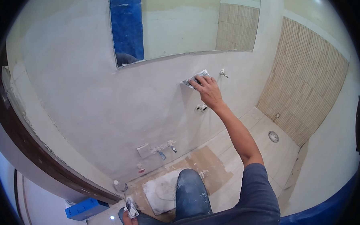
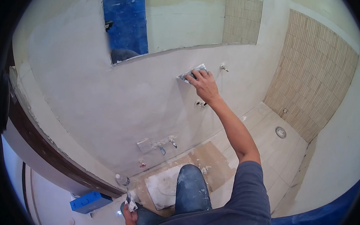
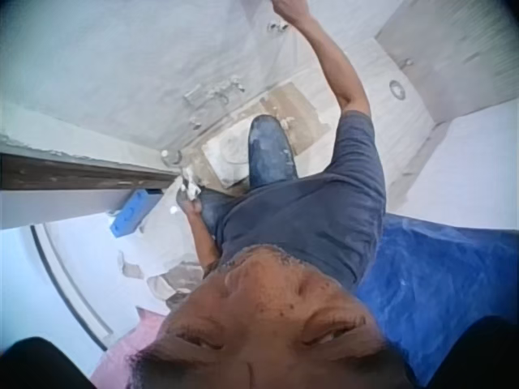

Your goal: The person mixes plaster using putty knives, then applies and smooths the plaster onto the bathroom wall around the pipes.

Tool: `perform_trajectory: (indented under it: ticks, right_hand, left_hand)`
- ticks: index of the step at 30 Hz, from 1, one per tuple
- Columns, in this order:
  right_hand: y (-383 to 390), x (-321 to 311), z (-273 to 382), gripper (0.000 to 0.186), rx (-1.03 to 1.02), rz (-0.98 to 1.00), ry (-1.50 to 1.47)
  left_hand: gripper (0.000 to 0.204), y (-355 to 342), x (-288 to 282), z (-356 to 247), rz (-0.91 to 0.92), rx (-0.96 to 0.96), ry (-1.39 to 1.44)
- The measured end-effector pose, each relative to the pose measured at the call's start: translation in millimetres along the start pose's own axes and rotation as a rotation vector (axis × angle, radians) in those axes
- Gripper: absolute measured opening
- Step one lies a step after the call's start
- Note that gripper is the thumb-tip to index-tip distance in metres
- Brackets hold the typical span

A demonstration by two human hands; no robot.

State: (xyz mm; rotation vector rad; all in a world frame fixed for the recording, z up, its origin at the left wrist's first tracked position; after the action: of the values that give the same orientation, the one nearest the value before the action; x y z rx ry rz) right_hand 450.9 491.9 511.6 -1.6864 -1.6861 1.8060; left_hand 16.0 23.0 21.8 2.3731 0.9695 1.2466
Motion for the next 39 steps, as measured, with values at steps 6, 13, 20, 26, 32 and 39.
perform_trajectory:
  ticks: [6,13,20,26,32,39]
  right_hand:
    - [-35.7,-15.0,-21.0,0.068,0.133,-0.317,-0.036]
    - [-54.3,11.8,-18.3,0.071,0.098,-0.395,-0.001]
    - [-55.5,24.9,-16.7,0.071,0.109,-0.472,-0.007]
    - [-53.7,35.4,-7.8,0.073,0.156,-0.438,-0.03]
    - [-12.9,20.4,-0.4,0.073,0.065,-0.181,-0.003]
    - [20.4,-20.8,65.5,0.06,0.177,-0.061,-0.418]
  left_hand:
    - [0.029,-8.2,-8.2,0.2,0.081,0.008,-0.066]
    - [0.027,-14.5,-19.9,2.6,0.037,0.001,-0.026]
    - [0.027,-10.7,-15.2,3.1,-0.029,0.011,-0.049]
    - [0.026,-9.4,-10.4,1.4,-0.005,-0.003,-0.039]
    - [0.027,-12.7,-9.5,2.1,0.022,-0.048,-0.081]
    - [0.027,-3.3,-7.0,1.4,0.025,0.032,-0.129]
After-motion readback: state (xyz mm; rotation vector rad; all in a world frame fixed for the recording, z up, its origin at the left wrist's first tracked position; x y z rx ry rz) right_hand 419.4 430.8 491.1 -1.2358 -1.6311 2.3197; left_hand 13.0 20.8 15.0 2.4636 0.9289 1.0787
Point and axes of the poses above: each hand's wrist, its own y-axis away from the middle knuckle, its own x-axis out of the palm, z = x × y, the point moved 2 cm from there along -y, towards the middle knuckle, and after that the axes turned 7 degrees about -y, right-handed, at the moved point
